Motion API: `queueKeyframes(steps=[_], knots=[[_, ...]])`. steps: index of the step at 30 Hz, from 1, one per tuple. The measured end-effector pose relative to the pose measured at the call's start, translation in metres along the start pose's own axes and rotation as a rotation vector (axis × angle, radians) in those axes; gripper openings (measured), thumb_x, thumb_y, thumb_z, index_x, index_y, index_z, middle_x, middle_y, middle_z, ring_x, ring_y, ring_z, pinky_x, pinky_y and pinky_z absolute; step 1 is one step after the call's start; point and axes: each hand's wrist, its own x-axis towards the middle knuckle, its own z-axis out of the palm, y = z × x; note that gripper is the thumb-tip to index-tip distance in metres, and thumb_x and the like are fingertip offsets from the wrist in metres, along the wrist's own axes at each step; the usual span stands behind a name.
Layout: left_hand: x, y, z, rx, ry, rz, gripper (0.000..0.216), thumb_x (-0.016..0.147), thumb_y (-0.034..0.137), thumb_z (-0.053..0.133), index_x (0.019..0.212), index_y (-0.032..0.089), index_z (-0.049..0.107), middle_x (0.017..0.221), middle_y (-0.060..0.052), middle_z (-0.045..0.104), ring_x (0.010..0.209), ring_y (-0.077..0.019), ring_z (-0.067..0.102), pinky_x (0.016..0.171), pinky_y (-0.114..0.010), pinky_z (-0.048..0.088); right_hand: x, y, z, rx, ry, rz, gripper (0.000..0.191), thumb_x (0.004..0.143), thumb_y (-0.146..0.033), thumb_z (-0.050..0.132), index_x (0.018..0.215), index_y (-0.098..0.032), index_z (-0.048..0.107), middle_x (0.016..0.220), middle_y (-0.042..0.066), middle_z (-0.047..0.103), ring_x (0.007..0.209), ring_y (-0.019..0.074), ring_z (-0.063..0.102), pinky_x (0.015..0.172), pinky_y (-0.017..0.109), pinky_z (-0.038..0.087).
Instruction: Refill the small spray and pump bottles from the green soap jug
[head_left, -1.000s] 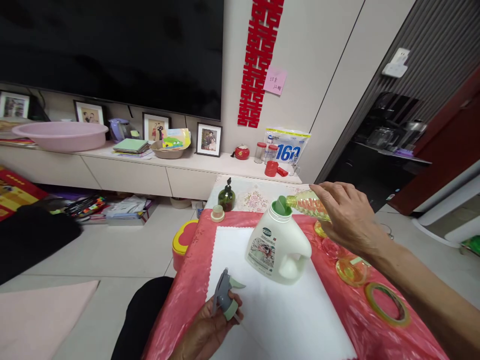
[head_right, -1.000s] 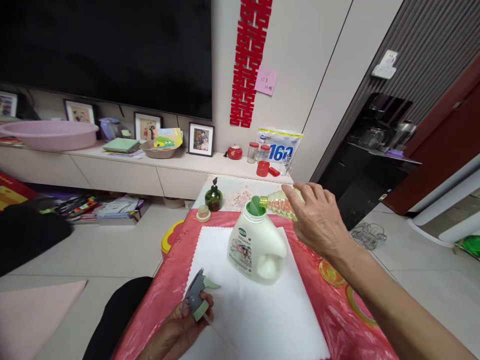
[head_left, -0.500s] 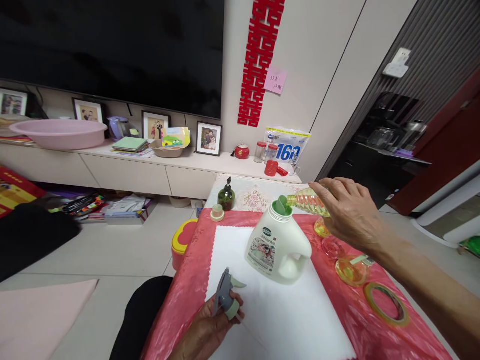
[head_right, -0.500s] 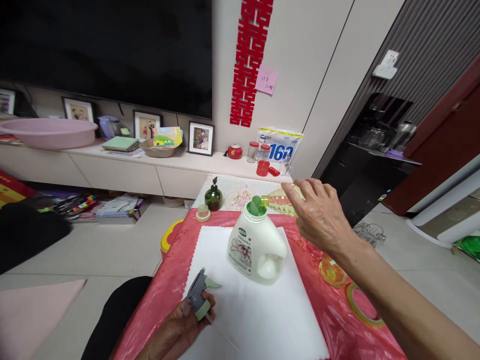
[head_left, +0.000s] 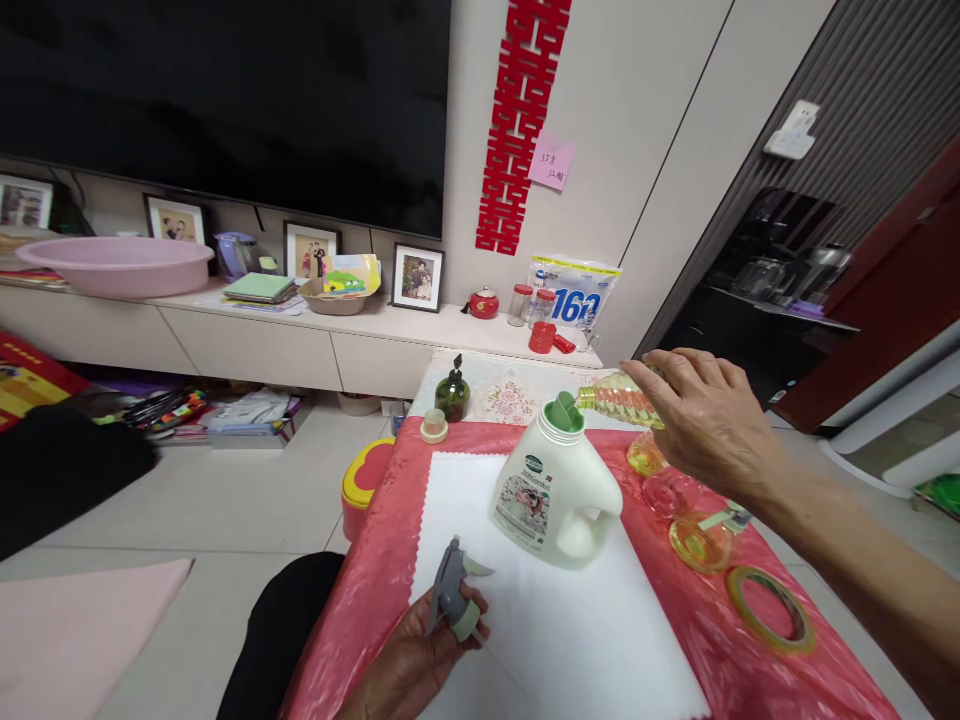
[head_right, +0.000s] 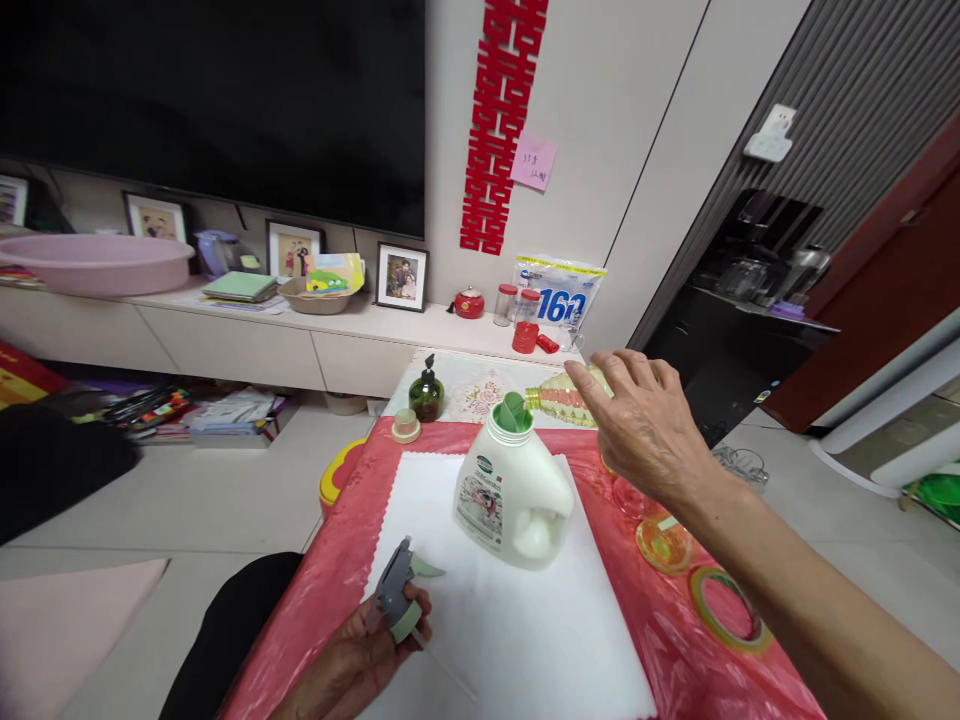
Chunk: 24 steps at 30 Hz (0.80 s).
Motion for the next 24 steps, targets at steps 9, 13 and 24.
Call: queueKeyframes(steps=[9,13,24], knots=[[-0.002,0.002,0.007,-0.013,0.000,-0.002,0.040,0.067,0.035,0.091,0.102,0.023,0.076,0.106,-0.005,0.072,0.092,-0.0179,0.066,0.092,-0.034,0.044,0.001,0.003,-0.001,-0.049,0.005,-0.038,0.060,0.078,-0.009,0.054,0.136,-0.020,0.049,0.130,0.012,0.058,0.116,0.0294,0.050,0.087,0.042,0.037],[-0.001,0.002,0.006,-0.017,0.002,-0.016,0.038,0.068,0.033,0.091,0.102,0.023,0.076,0.106,-0.006,0.072,0.091,-0.0172,0.066,0.092,-0.034,0.044,0.004,0.004,-0.003,-0.058,0.003,-0.046,0.058,0.078,-0.010,0.054,0.136,-0.019,0.050,0.130,0.013,0.058,0.116,0.0301,0.050,0.087,0.042,0.036],[-0.002,0.001,0.004,-0.013,0.000,-0.017,0.037,0.069,0.031,0.090,0.102,0.023,0.076,0.107,-0.005,0.071,0.093,-0.0177,0.066,0.092,-0.034,0.044,0.011,0.004,-0.011,-0.122,0.005,-0.083,0.058,0.079,-0.006,0.053,0.135,-0.020,0.050,0.131,0.012,0.057,0.118,0.0298,0.048,0.089,0.043,0.035]])
